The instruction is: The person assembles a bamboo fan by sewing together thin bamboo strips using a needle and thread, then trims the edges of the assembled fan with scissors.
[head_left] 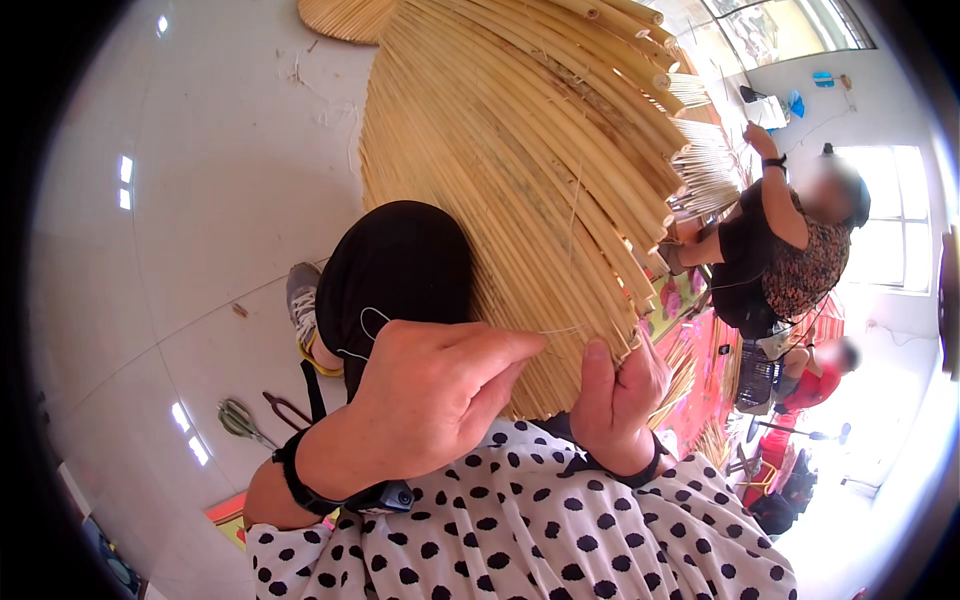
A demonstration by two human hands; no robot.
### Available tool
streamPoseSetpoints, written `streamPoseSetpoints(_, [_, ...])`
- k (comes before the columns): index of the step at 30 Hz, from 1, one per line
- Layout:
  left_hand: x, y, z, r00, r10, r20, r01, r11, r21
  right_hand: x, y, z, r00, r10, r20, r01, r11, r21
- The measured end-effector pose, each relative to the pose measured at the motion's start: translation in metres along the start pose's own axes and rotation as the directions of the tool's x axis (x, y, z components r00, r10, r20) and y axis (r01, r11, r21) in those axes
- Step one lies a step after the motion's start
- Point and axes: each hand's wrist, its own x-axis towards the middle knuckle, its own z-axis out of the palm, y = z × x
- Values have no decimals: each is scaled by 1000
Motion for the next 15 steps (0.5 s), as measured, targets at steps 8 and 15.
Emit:
streamPoseSetpoints(8, [11, -3, 3, 999, -34, 2, 34, 999, -4, 9, 8, -2, 1000, 16, -1, -16, 1000, 5])
streamPoseSetpoints(15, [16, 0, 1, 998, -65, 2, 65, 998, -27, 12, 12, -3, 1000, -23, -14, 23, 1000, -6])
